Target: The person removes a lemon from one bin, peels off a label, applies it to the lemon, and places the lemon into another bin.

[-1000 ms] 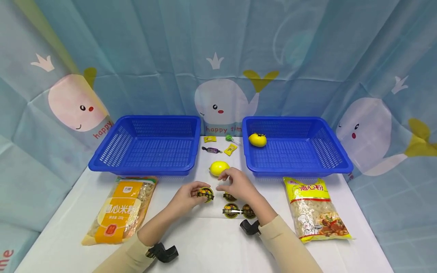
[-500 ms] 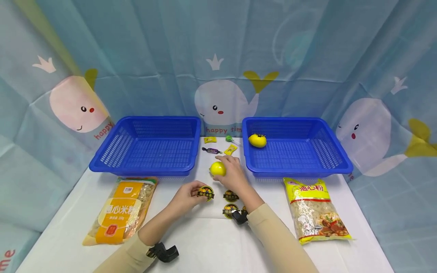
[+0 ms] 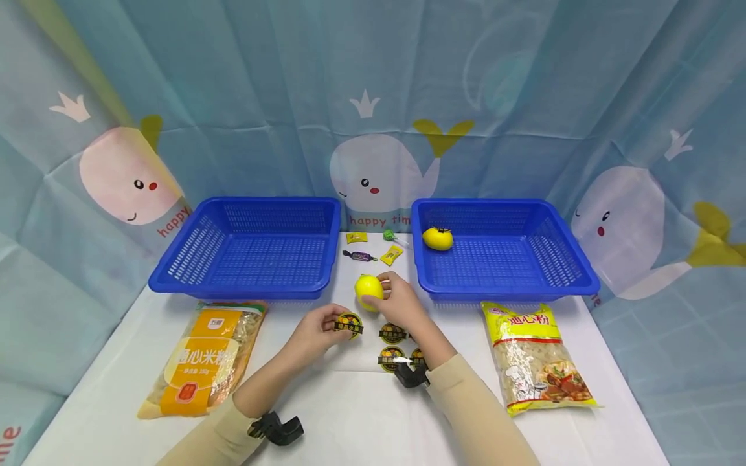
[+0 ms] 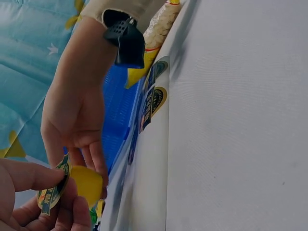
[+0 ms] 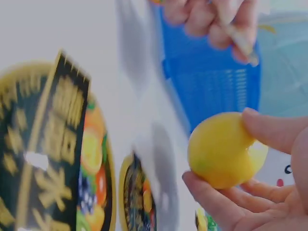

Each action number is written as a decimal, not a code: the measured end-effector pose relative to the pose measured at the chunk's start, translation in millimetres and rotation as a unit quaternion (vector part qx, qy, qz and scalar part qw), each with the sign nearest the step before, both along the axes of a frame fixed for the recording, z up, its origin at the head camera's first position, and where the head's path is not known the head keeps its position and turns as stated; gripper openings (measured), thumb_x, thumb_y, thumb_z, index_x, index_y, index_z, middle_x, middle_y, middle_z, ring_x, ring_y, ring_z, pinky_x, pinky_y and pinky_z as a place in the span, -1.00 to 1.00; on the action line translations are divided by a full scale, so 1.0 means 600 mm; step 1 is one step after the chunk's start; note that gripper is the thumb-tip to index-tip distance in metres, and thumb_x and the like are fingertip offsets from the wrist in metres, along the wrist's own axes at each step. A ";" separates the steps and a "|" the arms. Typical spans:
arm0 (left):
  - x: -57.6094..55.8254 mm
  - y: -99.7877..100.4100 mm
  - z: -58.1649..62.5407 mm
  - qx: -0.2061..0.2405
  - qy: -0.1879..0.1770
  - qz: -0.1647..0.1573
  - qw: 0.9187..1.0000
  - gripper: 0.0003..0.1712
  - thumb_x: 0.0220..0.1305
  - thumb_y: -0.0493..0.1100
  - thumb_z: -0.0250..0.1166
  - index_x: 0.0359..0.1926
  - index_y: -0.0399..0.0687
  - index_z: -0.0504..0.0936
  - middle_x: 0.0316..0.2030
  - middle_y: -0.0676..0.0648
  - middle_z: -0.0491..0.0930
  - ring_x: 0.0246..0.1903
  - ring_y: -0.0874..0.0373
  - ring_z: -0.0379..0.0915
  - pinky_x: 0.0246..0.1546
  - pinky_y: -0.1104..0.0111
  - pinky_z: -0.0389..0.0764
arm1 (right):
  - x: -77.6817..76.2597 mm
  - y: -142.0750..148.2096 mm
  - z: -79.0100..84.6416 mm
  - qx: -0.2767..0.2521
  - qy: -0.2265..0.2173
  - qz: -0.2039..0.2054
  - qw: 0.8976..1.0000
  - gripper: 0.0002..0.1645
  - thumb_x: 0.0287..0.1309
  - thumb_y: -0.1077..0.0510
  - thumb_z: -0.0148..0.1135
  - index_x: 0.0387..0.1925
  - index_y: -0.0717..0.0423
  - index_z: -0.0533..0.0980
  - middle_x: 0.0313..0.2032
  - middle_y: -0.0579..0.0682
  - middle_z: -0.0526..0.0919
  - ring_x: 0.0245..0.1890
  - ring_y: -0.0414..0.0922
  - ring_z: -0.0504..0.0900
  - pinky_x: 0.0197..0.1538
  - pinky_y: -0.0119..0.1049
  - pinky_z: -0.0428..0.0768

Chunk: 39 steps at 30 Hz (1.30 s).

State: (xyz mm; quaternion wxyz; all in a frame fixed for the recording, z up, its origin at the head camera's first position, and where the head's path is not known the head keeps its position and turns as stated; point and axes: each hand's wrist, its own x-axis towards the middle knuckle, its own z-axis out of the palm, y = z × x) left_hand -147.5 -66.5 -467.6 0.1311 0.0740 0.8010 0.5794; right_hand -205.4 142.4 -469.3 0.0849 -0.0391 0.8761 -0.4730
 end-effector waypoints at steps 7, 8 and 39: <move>-0.001 0.000 0.002 0.021 0.012 0.021 0.999 -0.66 0.18 -0.25 0.46 -0.02 -0.22 0.65 -0.21 -0.13 0.71 -0.28 0.16 0.60 -0.26 0.42 0.65 | 0.038 0.016 0.011 -0.120 -0.044 0.037 0.991 -0.11 0.18 0.00 0.46 0.48 -0.12 0.26 0.24 0.21 0.49 0.10 0.13 0.64 0.03 -0.04 0.71; -0.002 0.000 0.003 0.023 0.015 0.026 0.999 -0.67 0.19 -0.24 0.46 -0.04 -0.21 0.66 -0.22 -0.13 0.71 -0.29 0.16 0.61 -0.26 0.43 0.64 | 0.043 0.018 0.012 -0.131 -0.049 0.047 0.989 -0.15 0.20 0.01 0.44 0.47 -0.10 0.29 0.23 0.20 0.49 0.09 0.11 0.65 0.01 -0.06 0.72; 0.002 0.013 0.006 0.110 0.013 0.042 0.993 -0.73 0.30 -0.22 0.40 -0.04 -0.26 0.64 -0.20 -0.18 0.70 -0.23 0.10 0.68 -0.16 0.43 0.71 | 0.095 0.029 0.013 -0.174 -0.064 0.121 0.975 -0.15 0.33 0.00 0.33 0.49 0.19 0.19 0.37 0.26 0.37 0.20 0.11 0.60 0.11 -0.18 0.68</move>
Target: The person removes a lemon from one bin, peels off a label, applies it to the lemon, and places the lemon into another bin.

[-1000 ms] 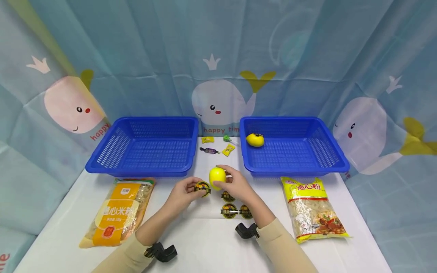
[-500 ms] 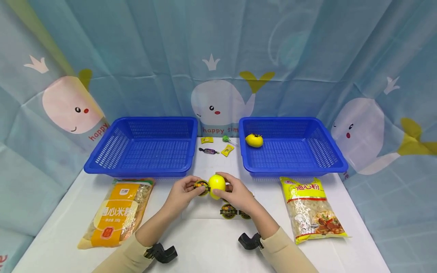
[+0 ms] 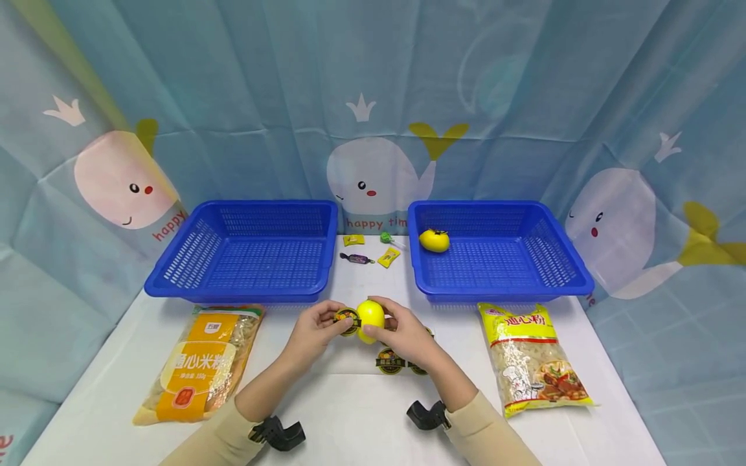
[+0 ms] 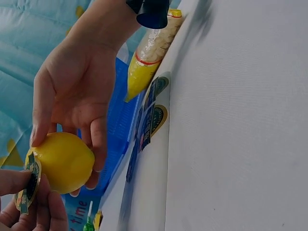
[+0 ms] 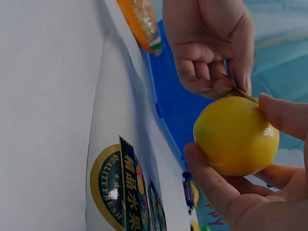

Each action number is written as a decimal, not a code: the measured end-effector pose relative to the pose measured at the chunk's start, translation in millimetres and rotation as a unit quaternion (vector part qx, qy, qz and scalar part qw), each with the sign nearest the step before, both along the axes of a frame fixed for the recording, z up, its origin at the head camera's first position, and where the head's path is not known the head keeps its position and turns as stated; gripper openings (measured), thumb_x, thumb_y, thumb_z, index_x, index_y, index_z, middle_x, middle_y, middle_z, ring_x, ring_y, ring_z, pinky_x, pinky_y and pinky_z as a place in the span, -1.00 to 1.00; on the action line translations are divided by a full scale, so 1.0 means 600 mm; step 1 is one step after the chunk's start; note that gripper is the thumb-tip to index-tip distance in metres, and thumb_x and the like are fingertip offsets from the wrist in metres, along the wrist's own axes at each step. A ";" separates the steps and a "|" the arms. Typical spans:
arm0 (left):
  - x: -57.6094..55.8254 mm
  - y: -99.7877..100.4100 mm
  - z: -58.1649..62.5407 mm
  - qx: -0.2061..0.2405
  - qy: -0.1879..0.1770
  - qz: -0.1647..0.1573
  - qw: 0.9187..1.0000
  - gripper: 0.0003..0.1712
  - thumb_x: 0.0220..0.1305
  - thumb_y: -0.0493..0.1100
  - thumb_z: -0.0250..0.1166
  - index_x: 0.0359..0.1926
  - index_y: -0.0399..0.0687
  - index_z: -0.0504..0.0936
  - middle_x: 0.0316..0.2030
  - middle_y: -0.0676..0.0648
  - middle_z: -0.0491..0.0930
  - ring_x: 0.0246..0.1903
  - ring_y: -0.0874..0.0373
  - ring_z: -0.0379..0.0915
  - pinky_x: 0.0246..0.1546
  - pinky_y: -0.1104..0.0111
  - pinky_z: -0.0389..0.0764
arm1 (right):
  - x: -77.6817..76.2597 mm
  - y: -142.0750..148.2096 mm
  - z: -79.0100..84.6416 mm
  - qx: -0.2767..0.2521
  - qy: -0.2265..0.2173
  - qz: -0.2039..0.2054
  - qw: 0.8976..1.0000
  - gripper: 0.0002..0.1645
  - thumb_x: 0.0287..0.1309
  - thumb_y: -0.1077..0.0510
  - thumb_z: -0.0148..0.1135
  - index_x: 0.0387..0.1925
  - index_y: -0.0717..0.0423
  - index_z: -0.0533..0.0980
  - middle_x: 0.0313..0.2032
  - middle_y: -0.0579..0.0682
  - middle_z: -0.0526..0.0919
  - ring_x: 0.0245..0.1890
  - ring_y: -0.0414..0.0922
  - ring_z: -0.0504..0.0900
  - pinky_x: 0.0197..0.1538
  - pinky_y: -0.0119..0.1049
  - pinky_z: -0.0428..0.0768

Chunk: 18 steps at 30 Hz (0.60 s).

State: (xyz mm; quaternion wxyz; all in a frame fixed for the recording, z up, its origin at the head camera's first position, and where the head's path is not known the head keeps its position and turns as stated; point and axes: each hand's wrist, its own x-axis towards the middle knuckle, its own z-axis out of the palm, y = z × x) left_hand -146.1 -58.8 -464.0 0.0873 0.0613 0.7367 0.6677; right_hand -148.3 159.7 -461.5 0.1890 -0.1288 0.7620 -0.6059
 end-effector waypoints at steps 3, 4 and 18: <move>0.002 0.002 0.000 0.003 0.001 0.001 1.000 -0.73 0.29 -0.23 0.40 -0.05 -0.27 0.64 -0.21 -0.19 0.70 -0.24 0.08 0.68 -0.17 0.42 0.72 | 0.002 -0.001 0.002 0.000 0.003 0.002 1.000 -0.14 0.34 0.00 0.31 0.50 0.21 0.18 0.35 0.26 0.39 0.20 0.12 0.59 0.10 -0.18 0.69; 0.002 0.002 0.000 0.004 0.001 0.002 1.000 -0.73 0.29 -0.23 0.40 -0.05 -0.28 0.64 -0.21 -0.19 0.70 -0.24 0.08 0.68 -0.17 0.42 0.72 | 0.002 -0.001 0.002 0.000 0.005 0.002 1.000 -0.15 0.34 0.00 0.31 0.50 0.21 0.19 0.35 0.26 0.39 0.20 0.12 0.60 0.10 -0.18 0.69; 0.005 0.013 0.002 0.016 0.008 0.005 1.000 -0.70 0.26 -0.20 0.43 -0.07 -0.28 0.64 -0.23 -0.18 0.70 -0.25 0.10 0.69 -0.19 0.43 0.71 | 0.003 -0.011 0.009 0.025 0.009 -0.056 0.998 -0.22 0.25 -0.11 0.39 0.35 0.15 0.34 0.15 0.16 0.60 0.00 -0.03 0.67 -0.04 -0.26 0.71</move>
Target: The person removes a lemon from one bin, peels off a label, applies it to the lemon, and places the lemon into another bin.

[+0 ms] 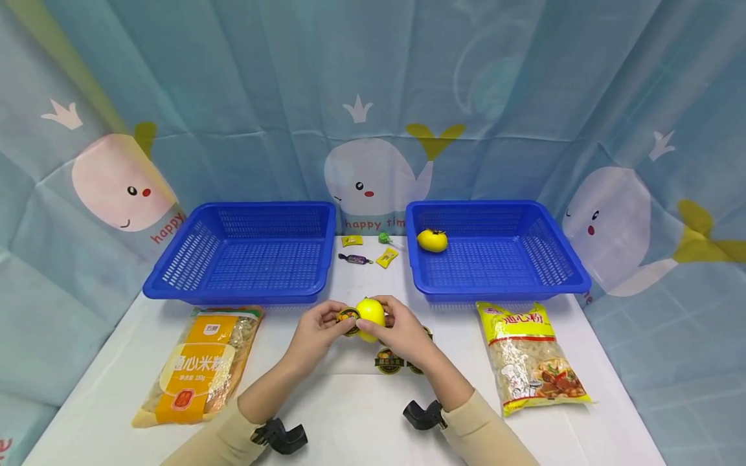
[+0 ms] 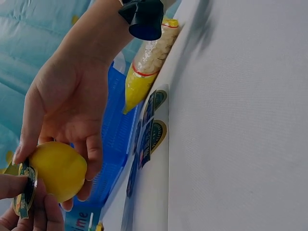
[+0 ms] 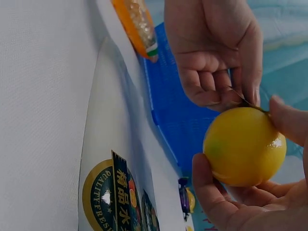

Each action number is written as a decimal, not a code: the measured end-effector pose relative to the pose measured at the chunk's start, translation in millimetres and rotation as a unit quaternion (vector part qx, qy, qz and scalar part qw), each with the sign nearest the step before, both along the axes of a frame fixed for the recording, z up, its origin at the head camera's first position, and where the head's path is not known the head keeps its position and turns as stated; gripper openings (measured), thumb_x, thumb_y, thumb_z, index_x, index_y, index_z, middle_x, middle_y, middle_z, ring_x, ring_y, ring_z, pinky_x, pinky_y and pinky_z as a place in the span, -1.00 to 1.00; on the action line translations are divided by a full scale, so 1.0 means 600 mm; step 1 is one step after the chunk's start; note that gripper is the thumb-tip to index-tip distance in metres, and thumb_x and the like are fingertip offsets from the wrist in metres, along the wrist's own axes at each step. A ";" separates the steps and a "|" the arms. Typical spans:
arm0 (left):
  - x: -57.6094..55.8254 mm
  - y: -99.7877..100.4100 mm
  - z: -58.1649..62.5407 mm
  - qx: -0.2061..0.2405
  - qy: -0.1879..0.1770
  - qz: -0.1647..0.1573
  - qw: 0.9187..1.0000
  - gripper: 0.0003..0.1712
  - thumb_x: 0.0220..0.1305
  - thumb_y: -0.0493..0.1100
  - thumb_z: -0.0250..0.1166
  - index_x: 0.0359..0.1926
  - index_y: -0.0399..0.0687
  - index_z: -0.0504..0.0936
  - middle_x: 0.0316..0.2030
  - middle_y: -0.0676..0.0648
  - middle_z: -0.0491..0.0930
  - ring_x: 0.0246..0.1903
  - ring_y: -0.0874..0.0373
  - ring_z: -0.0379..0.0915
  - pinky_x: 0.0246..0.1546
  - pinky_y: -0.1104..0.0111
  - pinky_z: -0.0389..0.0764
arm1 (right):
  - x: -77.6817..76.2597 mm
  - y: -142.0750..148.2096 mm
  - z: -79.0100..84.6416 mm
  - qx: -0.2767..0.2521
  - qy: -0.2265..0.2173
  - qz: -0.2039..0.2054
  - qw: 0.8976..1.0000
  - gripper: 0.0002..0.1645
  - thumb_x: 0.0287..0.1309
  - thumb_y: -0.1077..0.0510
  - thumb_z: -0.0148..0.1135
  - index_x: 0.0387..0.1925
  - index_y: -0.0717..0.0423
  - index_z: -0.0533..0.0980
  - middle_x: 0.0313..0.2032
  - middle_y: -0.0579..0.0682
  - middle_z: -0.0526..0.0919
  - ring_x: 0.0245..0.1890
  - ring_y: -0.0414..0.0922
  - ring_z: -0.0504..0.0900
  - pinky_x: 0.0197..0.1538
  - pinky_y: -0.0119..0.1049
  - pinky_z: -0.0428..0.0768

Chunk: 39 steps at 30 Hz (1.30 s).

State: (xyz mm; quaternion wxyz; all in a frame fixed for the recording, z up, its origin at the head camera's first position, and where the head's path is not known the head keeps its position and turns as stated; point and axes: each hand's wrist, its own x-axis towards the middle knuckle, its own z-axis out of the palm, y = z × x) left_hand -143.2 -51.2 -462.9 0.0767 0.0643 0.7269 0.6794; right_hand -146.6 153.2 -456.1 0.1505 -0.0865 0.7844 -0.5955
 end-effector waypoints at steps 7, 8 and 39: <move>0.003 0.002 0.001 -0.004 -0.020 -0.003 1.000 -0.72 0.26 -0.22 0.43 -0.09 -0.30 0.63 -0.28 -0.17 0.72 -0.32 0.14 0.67 -0.24 0.43 0.71 | 0.002 -0.001 -0.001 0.013 -0.010 -0.005 1.000 -0.24 0.29 -0.09 0.35 0.39 0.14 0.36 0.21 0.21 0.55 0.08 0.07 0.69 -0.04 -0.16 0.74; 0.003 0.002 0.001 -0.005 -0.022 -0.003 1.000 -0.72 0.26 -0.22 0.43 -0.10 -0.30 0.63 -0.28 -0.16 0.72 -0.33 0.16 0.67 -0.24 0.42 0.71 | 0.002 -0.001 -0.002 0.013 -0.009 -0.008 1.000 -0.24 0.29 -0.09 0.35 0.38 0.13 0.36 0.22 0.22 0.55 0.08 0.08 0.69 -0.04 -0.16 0.74; 0.013 0.004 0.004 -0.016 -0.009 -0.056 0.998 -0.73 0.29 -0.10 0.42 -0.28 -0.27 0.67 -0.39 -0.15 0.76 -0.22 -0.30 0.70 -0.10 -0.09 0.67 | 0.014 -0.001 0.008 -0.001 0.047 0.006 0.999 -0.37 0.56 -0.12 -0.09 0.45 0.12 0.31 0.17 0.13 0.58 0.08 -0.06 0.56 0.19 -0.28 0.55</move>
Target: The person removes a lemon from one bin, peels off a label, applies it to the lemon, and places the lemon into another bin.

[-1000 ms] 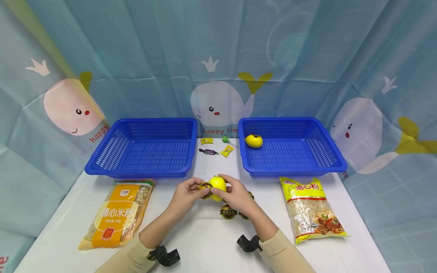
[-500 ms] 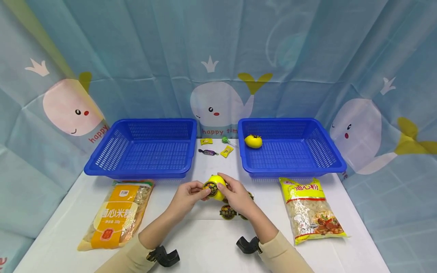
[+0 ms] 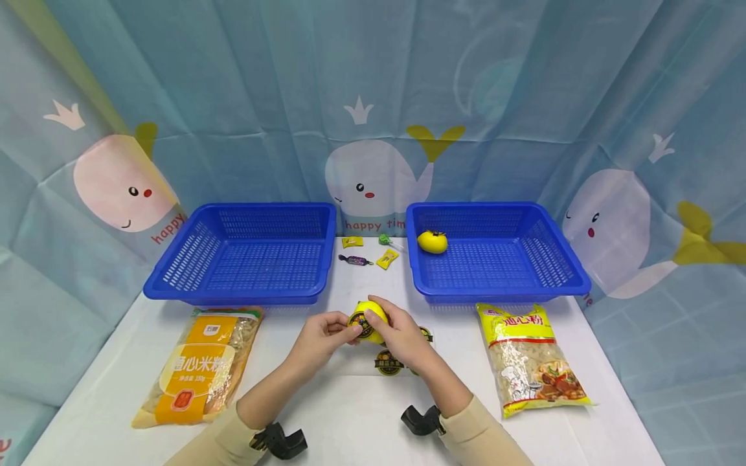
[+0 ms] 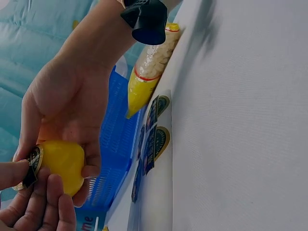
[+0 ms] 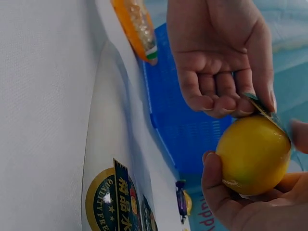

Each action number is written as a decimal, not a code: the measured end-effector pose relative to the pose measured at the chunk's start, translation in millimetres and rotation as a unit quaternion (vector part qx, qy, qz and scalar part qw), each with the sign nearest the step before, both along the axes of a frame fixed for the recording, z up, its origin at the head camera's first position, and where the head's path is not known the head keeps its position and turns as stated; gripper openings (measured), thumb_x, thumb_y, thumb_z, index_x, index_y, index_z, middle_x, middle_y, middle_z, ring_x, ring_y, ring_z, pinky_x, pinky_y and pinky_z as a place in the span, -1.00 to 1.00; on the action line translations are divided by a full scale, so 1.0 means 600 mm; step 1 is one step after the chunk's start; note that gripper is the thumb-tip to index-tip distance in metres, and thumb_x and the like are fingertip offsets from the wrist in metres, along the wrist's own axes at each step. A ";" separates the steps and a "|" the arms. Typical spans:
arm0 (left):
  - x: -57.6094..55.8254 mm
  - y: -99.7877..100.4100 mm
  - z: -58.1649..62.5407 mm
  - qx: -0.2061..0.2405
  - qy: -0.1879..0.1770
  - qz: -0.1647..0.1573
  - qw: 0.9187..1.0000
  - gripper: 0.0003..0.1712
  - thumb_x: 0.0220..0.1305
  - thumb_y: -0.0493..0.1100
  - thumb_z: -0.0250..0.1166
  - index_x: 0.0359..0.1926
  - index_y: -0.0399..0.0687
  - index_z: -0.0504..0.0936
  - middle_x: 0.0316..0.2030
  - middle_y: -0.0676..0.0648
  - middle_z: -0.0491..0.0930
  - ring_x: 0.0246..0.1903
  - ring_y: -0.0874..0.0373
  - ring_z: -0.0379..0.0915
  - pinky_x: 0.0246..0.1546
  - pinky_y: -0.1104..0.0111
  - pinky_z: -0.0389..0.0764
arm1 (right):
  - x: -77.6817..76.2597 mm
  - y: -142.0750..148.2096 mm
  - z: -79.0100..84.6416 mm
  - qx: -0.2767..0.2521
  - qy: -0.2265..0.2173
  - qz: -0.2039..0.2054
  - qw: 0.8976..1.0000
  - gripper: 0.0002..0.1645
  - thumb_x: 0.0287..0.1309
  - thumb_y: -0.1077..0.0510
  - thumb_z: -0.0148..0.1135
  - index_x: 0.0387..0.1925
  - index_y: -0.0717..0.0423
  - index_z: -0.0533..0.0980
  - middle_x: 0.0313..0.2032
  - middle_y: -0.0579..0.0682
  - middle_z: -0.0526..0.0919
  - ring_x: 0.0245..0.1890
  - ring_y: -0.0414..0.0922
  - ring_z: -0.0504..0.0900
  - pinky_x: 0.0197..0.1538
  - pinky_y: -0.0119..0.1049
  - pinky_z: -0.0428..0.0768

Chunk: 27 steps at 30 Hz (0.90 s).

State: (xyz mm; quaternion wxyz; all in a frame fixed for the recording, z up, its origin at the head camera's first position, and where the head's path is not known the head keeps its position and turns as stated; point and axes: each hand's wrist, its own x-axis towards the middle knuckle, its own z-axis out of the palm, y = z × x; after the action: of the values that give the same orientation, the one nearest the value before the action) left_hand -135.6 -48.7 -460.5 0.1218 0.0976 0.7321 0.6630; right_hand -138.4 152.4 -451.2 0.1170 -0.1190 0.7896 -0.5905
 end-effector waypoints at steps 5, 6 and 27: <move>0.001 0.001 0.002 -0.004 0.003 -0.001 1.000 -0.72 0.29 -0.11 0.42 -0.28 -0.30 0.67 -0.39 -0.18 0.76 -0.24 -0.27 0.71 -0.12 -0.01 0.71 | -0.001 -0.001 -0.001 0.010 0.006 -0.010 1.000 -0.42 0.55 -0.06 -0.03 0.43 0.11 0.35 0.14 0.10 0.61 0.12 -0.06 0.54 0.23 -0.24 0.52; 0.002 0.002 0.002 -0.004 0.004 -0.001 1.000 -0.73 0.29 -0.12 0.42 -0.29 -0.31 0.67 -0.39 -0.20 0.76 -0.25 -0.26 0.71 -0.14 0.02 0.72 | -0.001 -0.002 0.000 0.008 0.006 -0.010 1.000 -0.43 0.56 -0.05 -0.05 0.42 0.11 0.36 0.14 0.10 0.61 0.13 -0.06 0.54 0.25 -0.24 0.50; 0.006 0.005 0.008 0.000 0.014 0.003 1.000 -0.75 0.29 -0.17 0.41 -0.28 -0.34 0.67 -0.38 -0.24 0.75 -0.29 -0.15 0.74 -0.16 0.17 0.74 | 0.000 -0.004 0.007 0.024 0.011 -0.013 1.000 -0.41 0.50 -0.12 0.04 0.40 0.03 0.39 0.09 0.05 0.63 0.05 -0.07 0.56 0.16 -0.21 0.56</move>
State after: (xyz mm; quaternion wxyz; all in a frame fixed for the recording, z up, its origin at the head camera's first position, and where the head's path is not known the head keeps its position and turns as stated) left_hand -132.0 -45.4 -455.6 0.1096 0.1041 0.7342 0.6619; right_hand -138.6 150.1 -447.2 0.1034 -0.1123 0.8061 -0.5718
